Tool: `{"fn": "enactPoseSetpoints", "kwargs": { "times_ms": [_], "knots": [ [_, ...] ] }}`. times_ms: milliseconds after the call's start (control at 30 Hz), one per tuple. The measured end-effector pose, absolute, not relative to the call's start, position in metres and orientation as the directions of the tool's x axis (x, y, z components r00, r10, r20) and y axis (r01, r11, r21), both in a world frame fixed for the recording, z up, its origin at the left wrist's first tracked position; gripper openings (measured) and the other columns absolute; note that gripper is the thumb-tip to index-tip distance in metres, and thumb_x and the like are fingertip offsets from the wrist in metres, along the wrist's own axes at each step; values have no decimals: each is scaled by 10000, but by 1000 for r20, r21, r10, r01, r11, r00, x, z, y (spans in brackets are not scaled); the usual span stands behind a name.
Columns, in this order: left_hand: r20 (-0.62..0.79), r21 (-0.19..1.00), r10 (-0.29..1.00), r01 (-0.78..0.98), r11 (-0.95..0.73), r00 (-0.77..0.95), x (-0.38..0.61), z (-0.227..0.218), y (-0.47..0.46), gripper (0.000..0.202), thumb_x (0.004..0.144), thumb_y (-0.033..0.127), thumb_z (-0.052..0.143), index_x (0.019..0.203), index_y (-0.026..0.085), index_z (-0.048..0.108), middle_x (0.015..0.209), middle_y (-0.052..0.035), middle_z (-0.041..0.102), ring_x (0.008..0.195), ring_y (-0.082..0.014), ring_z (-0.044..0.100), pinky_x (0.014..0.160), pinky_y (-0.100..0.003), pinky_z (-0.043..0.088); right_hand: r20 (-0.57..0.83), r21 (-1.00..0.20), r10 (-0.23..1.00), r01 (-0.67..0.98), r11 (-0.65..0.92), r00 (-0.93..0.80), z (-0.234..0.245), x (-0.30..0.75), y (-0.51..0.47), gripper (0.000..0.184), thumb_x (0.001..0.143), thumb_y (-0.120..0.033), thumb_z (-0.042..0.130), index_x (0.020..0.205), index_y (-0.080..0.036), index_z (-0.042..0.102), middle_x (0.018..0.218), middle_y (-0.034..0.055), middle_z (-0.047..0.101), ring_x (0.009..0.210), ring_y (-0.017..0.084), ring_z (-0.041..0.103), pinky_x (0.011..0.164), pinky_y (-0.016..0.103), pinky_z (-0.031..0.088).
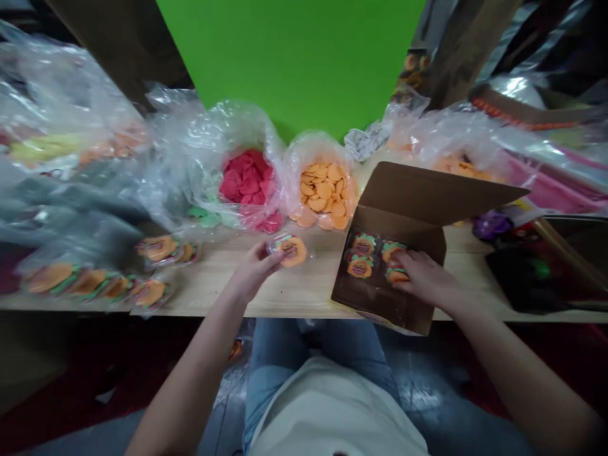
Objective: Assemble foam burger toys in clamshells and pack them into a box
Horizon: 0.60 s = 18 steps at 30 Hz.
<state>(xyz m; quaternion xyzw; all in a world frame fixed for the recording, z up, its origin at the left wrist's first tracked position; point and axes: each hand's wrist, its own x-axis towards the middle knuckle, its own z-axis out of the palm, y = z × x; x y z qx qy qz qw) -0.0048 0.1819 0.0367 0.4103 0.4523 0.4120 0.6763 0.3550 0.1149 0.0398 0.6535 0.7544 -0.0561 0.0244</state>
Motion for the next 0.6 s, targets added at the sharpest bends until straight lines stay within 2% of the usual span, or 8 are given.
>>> {"fn": "enactPoseSetpoints", "kwargs": {
  "times_ms": [100, 167, 233, 333, 400, 500, 567, 600],
  "knots": [
    [-285, 910, 912, -214, 354, 295, 0, 34, 174, 458, 679, 312, 692, 1081, 137, 559, 1117, -120, 606, 935, -204, 605, 829, -335, 467, -37, 89, 993, 989, 116, -113, 20, 343, 112, 428, 724, -377, 599, 1123, -232, 545, 1080, 127, 529, 972, 311, 500, 741, 407, 436],
    [-276, 906, 901, -224, 360, 334, -4, 34, 167, 436, 696, 317, 678, 1081, 151, 561, 1128, -111, 603, 949, -205, 601, 834, -333, 460, -21, 114, 995, 989, 96, -94, 19, 342, 113, 452, 756, -387, 566, 1175, -225, 522, 1049, 156, 543, 948, 330, 513, 713, 423, 434],
    [-254, 914, 891, -209, 349, 375, -10, 34, 161, 418, 705, 307, 671, 1081, 160, 558, 1129, -99, 602, 971, -205, 590, 848, -329, 449, -83, 24, 988, 991, 135, -132, 21, 347, 116, 464, 783, -355, 541, 1215, -196, 486, 1082, 163, 546, 952, 304, 535, 750, 396, 436],
    [-215, 942, 886, -151, 299, 410, -16, 35, 153, 409, 732, 289, 643, 1102, 150, 534, 1141, -103, 586, 1015, -212, 564, 881, -336, 432, -211, -141, 954, 972, 186, -213, 26, 353, 122, 417, 797, -298, 528, 1192, -175, 481, 1144, 129, 540, 971, 232, 553, 812, 318, 431],
    [-176, 967, 887, -93, 237, 427, -13, 42, 150, 469, 749, 277, 623, 1178, 161, 473, 1196, -107, 548, 1061, -220, 536, 904, -352, 422, -255, -98, 947, 979, 176, -196, 31, 350, 123, 377, 778, -283, 550, 1136, -169, 515, 1098, 119, 567, 973, 239, 544, 818, 328, 425],
    [-97, 995, 854, 46, 85, 511, 9, 63, 145, 565, 758, 280, 604, 1265, 200, 368, 1235, -105, 513, 1054, -222, 537, 881, -368, 442, -207, 95, 973, 988, 125, -103, 41, 339, 119, 420, 708, -281, 631, 1108, -190, 541, 1083, 129, 562, 1009, 298, 496, 797, 386, 418],
    [9, 972, 804, 185, -148, 594, 35, 78, 143, 540, 757, 287, 596, 1249, 211, 387, 1206, -99, 525, 1033, -222, 543, 877, -374, 440, -140, 154, 987, 983, 103, -81, 48, 333, 117, 505, 685, -283, 653, 1163, -207, 511, 1118, 135, 535, 1020, 308, 476, 794, 399, 414],
    [79, 919, 766, 251, -305, 638, 50, 83, 142, 502, 756, 286, 592, 1222, 213, 419, 1183, -93, 536, 1038, -223, 536, 898, -385, 421, -108, 151, 990, 983, 102, -87, 51, 332, 116, 531, 696, -286, 642, 1197, -203, 485, 1121, 135, 530, 1011, 297, 480, 801, 395, 412]
  ]
}}
